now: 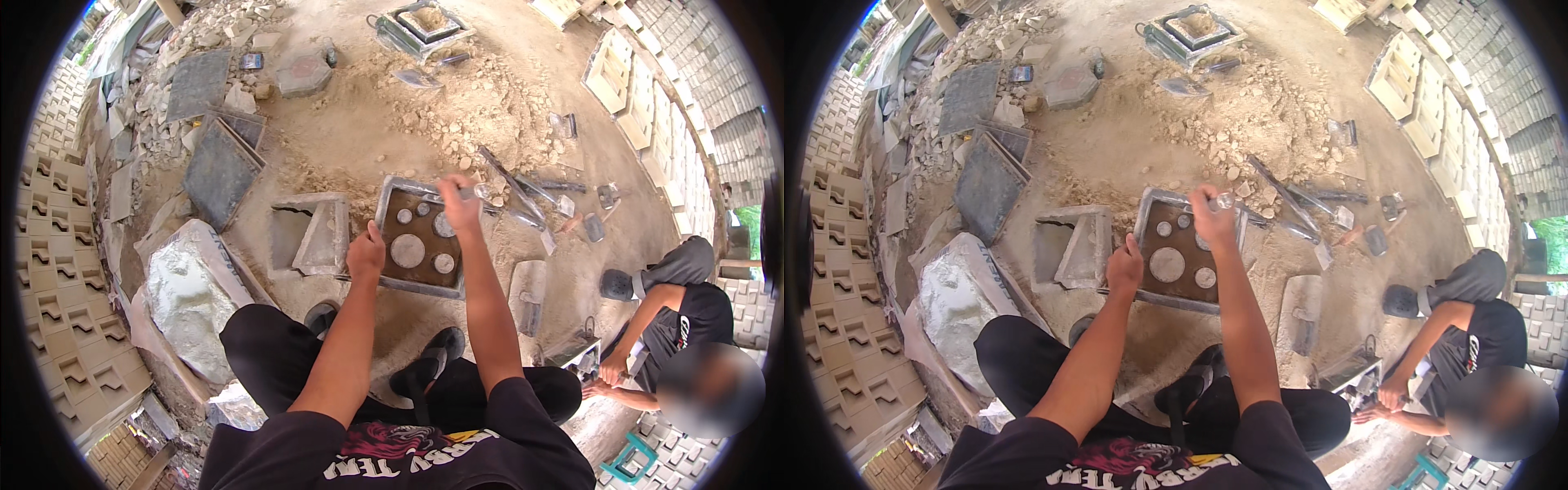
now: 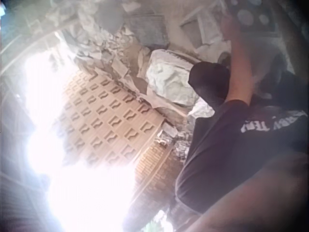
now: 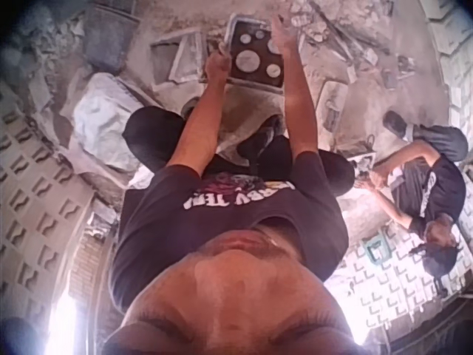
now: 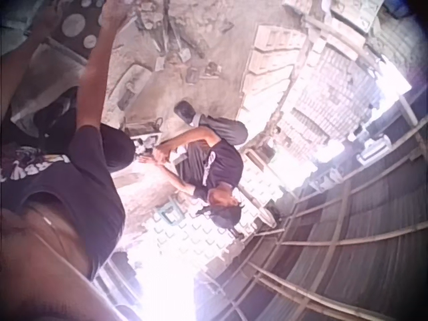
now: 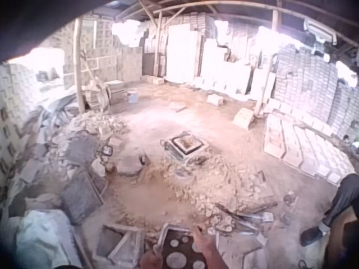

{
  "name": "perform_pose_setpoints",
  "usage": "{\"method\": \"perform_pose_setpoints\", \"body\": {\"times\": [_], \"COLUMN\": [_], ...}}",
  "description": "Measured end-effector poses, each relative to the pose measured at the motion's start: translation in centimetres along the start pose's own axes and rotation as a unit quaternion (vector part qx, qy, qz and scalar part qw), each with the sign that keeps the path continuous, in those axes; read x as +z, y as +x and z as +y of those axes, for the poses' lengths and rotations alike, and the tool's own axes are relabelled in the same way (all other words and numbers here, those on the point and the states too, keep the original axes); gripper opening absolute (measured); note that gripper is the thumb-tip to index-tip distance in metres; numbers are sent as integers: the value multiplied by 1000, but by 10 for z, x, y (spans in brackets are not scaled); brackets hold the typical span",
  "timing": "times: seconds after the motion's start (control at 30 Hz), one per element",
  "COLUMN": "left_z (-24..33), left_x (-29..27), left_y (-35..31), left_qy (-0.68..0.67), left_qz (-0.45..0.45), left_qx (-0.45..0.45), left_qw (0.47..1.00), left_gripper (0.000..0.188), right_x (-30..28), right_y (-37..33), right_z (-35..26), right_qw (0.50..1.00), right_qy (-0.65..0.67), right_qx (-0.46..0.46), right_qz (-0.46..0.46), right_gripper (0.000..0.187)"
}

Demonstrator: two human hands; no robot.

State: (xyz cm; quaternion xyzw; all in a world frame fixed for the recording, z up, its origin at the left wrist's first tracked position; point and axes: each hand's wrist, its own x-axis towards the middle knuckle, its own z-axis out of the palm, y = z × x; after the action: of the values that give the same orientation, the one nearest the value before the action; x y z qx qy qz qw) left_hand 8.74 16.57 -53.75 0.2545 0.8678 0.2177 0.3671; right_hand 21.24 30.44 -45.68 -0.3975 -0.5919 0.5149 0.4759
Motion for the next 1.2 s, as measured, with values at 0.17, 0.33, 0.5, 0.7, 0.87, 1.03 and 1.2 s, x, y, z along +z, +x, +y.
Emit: {"method": "perform_pose_setpoints", "body": {"times": [0.17,0.33,0.5,0.7,0.87,1.03,1.2], "left_z": [-10,0,1,-27,119,194,177], "left_x": [0,1,1,-7,-115,-233,-226], "left_y": [1,-3,-6,32,9,-63,-68], "left_qy": [5,-9,-9,84,137,-269,-178], "left_qz": [11,9,2,21,-109,-4,6], "left_qx": [9,22,27,92,297,381,394], "left_qw": [1000,1000,1000,992,939,885,901], "left_gripper": [66,66,66,55,38,35,35], "right_x": [9,13,33,60,41,29,48], "right_y": [18,8,11,0,20,4,9], "right_z": [-15,-6,-5,-25,-9,3,-2], "right_qw": [993,998,998,998,998,993,998], "right_qy": [19,27,7,20,-19,-87,-53], "right_qx": [117,-12,46,-42,59,-31,16], "right_qz": [2,-54,-32,-39,15,-74,-40], "right_gripper": [29,28,31,31,31,28,26]}}
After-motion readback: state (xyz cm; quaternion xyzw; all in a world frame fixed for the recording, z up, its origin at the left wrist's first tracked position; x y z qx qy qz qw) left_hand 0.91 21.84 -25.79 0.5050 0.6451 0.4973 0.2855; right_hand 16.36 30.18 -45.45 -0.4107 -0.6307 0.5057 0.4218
